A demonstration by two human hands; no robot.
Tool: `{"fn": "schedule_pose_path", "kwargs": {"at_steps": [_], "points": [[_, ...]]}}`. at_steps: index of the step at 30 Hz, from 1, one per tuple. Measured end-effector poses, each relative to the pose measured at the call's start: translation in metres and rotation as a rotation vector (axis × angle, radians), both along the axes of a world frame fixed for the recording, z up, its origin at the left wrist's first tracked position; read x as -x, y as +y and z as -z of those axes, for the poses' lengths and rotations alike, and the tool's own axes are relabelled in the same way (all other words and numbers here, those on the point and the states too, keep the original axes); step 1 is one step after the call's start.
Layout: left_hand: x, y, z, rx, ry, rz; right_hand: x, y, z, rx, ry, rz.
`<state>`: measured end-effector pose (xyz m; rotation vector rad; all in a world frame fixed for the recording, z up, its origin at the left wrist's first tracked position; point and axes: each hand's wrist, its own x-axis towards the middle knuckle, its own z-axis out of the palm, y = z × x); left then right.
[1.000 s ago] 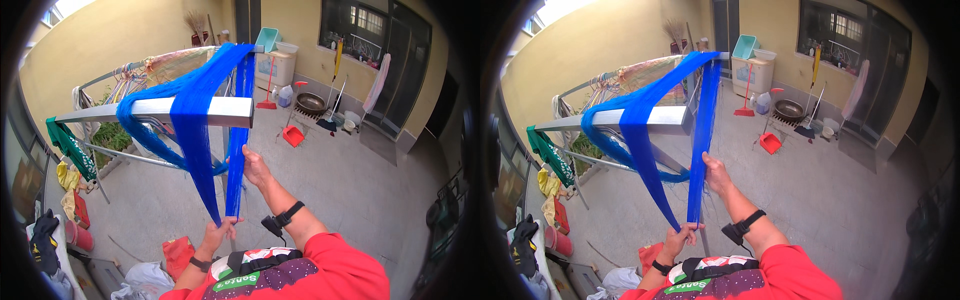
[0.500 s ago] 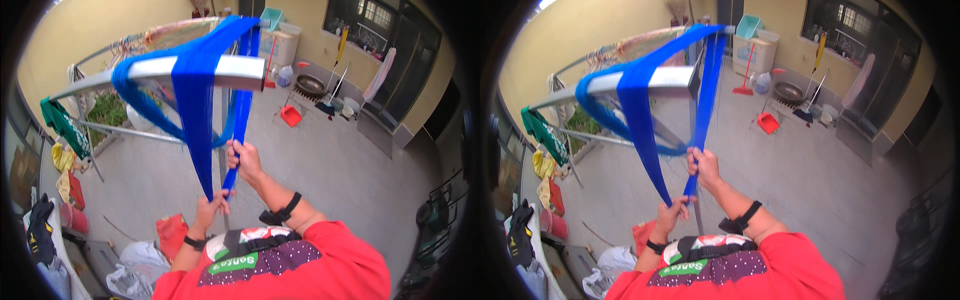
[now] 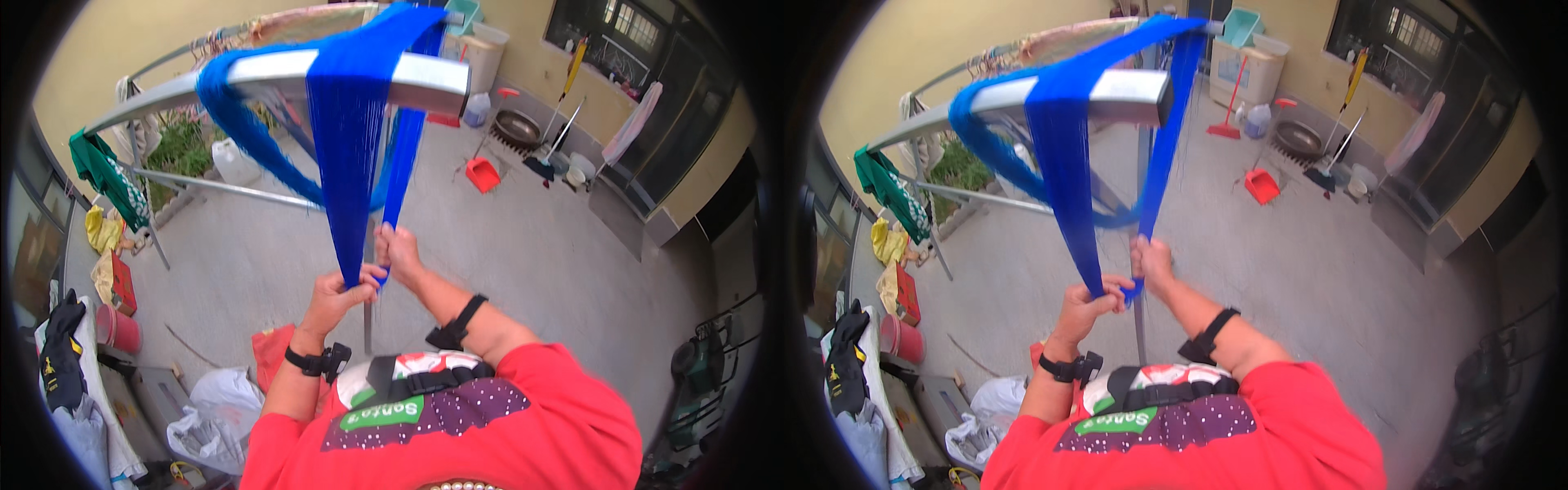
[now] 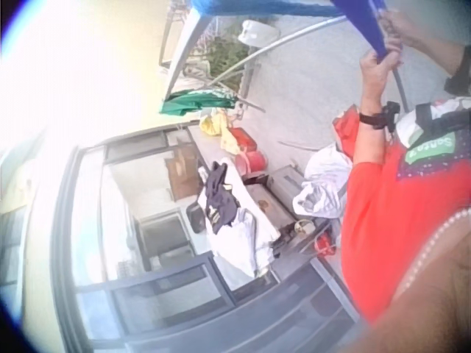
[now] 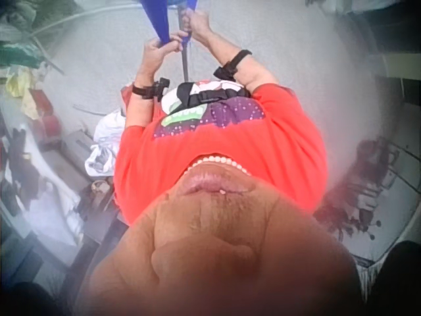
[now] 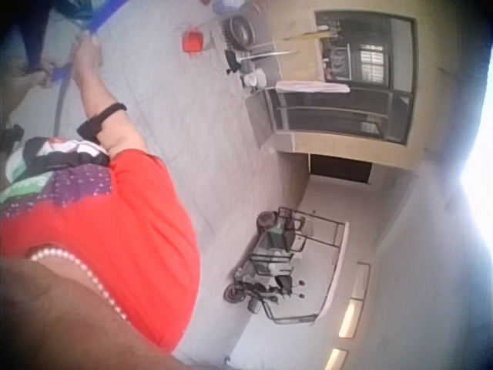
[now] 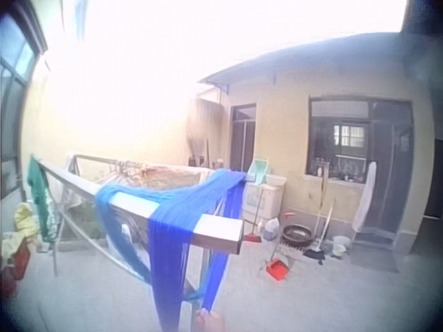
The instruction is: The person repairs a blue fishing net by hand, repeatedly pulling loose threads through the mesh and tightening them. The net is draped over a metal frame while the person works on individual sections.
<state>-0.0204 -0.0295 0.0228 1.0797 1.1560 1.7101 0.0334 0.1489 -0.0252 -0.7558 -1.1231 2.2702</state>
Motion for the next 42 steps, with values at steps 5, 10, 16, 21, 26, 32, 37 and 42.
{"fn": "schedule_pose_path", "kwargs": {"at_steps": [5, 10, 16, 21, 26, 32, 37, 42], "points": [[0.027, 0.004, -0.047, 0.044, 0.063, 0.254, 0.001, -0.012, 0.002, 0.000, 0.048, -0.022], [0.043, 0.025, -0.095, -0.100, 0.116, 0.222, 0.001, -0.012, -0.001, -0.038, -0.001, -0.048], [0.047, 0.053, -0.171, -0.342, 0.094, 0.248, 0.000, -0.009, -0.004, 0.020, 0.041, -0.112], [0.054, 0.052, -0.200, -0.289, 0.009, 0.300, 0.005, -0.004, -0.012, -0.010, 0.041, -0.139], [0.065, 0.016, -0.173, -0.326, -0.012, 0.162, 0.004, 0.007, -0.011, 0.065, 0.079, -0.171], [0.055, -0.025, -0.111, -0.272, -0.056, 0.110, 0.013, 0.034, -0.011, -0.035, 0.163, -0.112], [0.034, -0.060, -0.062, -0.225, -0.164, 0.055, 0.023, 0.054, -0.030, -0.024, 0.202, -0.009], [0.011, -0.074, -0.027, -0.100, -0.270, 0.075, 0.031, 0.055, -0.047, -0.026, 0.302, -0.095]]}}
